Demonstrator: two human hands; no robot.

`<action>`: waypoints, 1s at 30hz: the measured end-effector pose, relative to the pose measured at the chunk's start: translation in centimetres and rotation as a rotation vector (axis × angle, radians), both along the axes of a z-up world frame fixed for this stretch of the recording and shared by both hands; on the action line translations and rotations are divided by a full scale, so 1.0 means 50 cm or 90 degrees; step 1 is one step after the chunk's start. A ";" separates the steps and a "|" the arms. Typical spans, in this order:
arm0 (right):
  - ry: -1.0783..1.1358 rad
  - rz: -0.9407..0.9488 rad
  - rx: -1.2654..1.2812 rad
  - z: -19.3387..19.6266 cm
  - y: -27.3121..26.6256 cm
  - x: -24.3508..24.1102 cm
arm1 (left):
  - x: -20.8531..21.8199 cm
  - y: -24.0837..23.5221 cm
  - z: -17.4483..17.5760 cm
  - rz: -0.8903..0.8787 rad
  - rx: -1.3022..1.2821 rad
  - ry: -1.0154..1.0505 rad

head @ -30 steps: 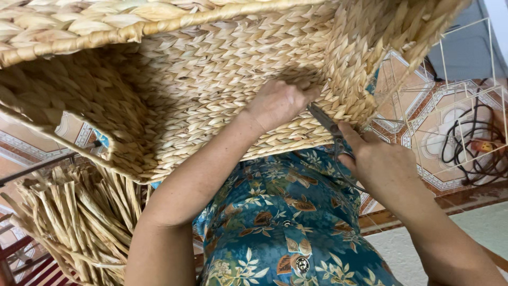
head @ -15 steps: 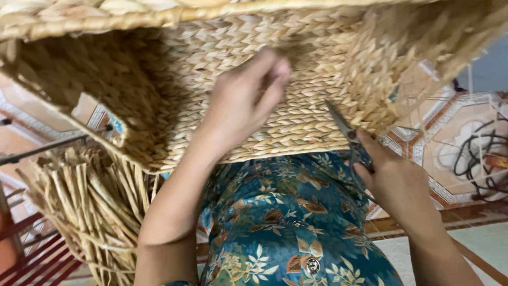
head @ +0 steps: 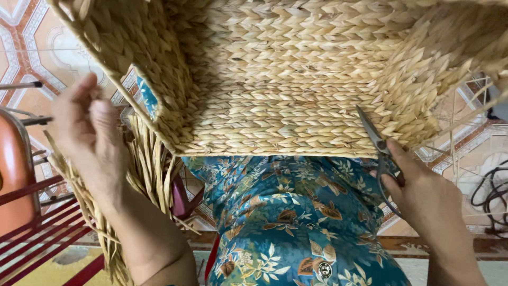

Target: The person is finishing a woven basket by trimming loose strands with scissors and then wrapping the rim with yellow tape. They handle the basket, scissors, and tape roll while seated on the floor.

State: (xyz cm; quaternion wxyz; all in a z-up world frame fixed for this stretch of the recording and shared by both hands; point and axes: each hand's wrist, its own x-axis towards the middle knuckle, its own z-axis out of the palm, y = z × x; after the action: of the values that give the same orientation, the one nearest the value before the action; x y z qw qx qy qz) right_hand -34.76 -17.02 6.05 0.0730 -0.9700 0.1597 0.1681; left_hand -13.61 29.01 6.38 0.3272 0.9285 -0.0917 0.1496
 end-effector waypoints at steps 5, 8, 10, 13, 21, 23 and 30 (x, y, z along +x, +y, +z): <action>-0.018 0.005 0.017 0.001 -0.001 -0.006 | -0.036 -0.095 -0.076 -0.132 -0.308 0.106; -0.006 0.003 0.019 0.012 0.000 -0.002 | -0.042 -0.119 -0.095 -0.136 -0.379 0.100; 0.028 0.006 0.010 0.024 0.003 0.010 | -0.038 -0.123 -0.104 -0.141 -0.412 0.097; -0.044 0.007 0.067 0.047 0.020 0.026 | -0.040 -0.118 -0.107 -0.126 -0.397 0.083; 0.217 0.069 0.162 0.026 0.092 0.193 | -0.037 -0.124 -0.107 -0.102 -0.369 0.070; 0.205 0.100 0.178 -0.005 0.095 0.242 | -0.042 -0.125 -0.108 -0.098 -0.353 0.062; 0.291 0.060 0.191 -0.070 0.098 0.318 | -0.049 -0.126 -0.109 -0.070 -0.345 0.059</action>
State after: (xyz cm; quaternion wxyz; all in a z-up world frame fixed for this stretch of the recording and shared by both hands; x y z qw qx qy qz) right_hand -18.87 -12.11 2.57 0.1703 -0.8916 0.1003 0.4073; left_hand -16.08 22.72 0.95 0.5747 0.8069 -0.0832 0.1080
